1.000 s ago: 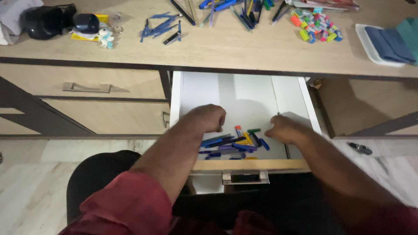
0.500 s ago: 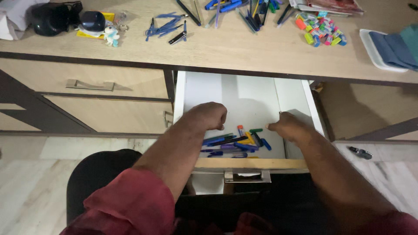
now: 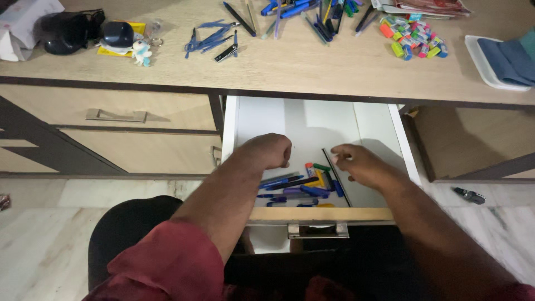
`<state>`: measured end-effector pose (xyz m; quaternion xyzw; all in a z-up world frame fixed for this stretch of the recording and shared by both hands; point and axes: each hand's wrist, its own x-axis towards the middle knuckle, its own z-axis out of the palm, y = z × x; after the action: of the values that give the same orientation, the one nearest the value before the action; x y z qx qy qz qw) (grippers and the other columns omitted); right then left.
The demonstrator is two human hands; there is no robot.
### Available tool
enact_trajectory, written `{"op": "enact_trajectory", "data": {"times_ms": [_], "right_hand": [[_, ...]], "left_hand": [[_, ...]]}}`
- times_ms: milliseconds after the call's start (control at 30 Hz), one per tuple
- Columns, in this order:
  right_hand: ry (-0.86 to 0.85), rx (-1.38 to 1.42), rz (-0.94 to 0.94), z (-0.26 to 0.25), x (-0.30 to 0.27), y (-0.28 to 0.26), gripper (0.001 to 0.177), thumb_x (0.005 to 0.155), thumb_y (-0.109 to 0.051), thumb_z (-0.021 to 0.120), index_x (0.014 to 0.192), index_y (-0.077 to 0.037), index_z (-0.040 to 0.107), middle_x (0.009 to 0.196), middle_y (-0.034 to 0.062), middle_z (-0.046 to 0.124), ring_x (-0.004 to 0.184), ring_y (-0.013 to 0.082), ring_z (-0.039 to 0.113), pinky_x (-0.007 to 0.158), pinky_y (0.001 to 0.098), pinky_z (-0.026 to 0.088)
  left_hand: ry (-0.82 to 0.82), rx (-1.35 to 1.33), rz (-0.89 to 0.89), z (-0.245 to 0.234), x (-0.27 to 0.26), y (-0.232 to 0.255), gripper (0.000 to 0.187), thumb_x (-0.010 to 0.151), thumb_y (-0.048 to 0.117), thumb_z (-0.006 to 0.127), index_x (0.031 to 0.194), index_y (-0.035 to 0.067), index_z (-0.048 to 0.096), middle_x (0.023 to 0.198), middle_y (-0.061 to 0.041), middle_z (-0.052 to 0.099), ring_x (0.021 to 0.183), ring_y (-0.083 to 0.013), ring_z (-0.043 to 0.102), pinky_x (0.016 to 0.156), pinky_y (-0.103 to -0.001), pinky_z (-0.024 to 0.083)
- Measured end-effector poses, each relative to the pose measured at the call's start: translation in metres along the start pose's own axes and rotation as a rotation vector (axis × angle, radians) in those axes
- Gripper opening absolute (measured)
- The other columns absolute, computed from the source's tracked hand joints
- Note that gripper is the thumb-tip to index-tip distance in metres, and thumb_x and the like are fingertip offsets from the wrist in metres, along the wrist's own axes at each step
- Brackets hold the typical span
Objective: The person sits on the floor in front of a desk and transfers pens and highlighters from an open drawer to the desk surface. They pick up items one by one or in small groups and place them on the desk, gradually clearing the drawer.
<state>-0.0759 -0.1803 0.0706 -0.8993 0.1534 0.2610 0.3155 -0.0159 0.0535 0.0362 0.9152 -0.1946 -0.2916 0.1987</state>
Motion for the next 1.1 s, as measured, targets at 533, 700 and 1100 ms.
{"op": "enact_trajectory", "data": {"times_ms": [533, 700, 1100], "right_hand": [[-0.145, -0.279, -0.914, 0.056, -0.061, -0.047, 0.012, 0.104, -0.020, 0.050, 0.105, -0.010, 0.057, 0.086, 0.0087, 0.070, 0.071, 0.0169, 0.072, 0.064, 0.0339, 0.065], [0.022, -0.178, -0.325, 0.010, -0.029, -0.026, 0.022, 0.106, -0.014, 0.046, 0.117, -0.014, 0.064, 0.099, 0.0168, 0.073, 0.089, 0.0289, 0.072, 0.076, 0.0461, 0.060], [0.094, 0.424, -0.221, -0.007, 0.013, 0.002, 0.042, 0.111, -0.031, 0.040, 0.138, -0.005, 0.059, 0.132, 0.0220, 0.074, 0.119, 0.0238, 0.072, 0.108, 0.0380, 0.052]], "left_hand": [[0.040, 0.063, 0.047, 0.005, 0.011, -0.010, 0.026, 0.079, 0.020, 0.082, 0.103, 0.015, 0.072, 0.107, -0.008, 0.072, 0.101, -0.0256, 0.067, 0.087, -0.043, 0.056], [-0.002, 0.114, 0.005, 0.005, 0.015, -0.003, 0.014, 0.091, 0.022, 0.072, 0.103, 0.016, 0.072, 0.110, -0.011, 0.075, 0.104, -0.0281, 0.070, 0.092, -0.046, 0.056], [0.044, -0.012, -0.017, 0.003, -0.002, 0.002, 0.012, 0.090, 0.020, 0.072, 0.101, 0.015, 0.075, 0.109, -0.009, 0.075, 0.105, -0.0240, 0.070, 0.090, -0.042, 0.056]]}}
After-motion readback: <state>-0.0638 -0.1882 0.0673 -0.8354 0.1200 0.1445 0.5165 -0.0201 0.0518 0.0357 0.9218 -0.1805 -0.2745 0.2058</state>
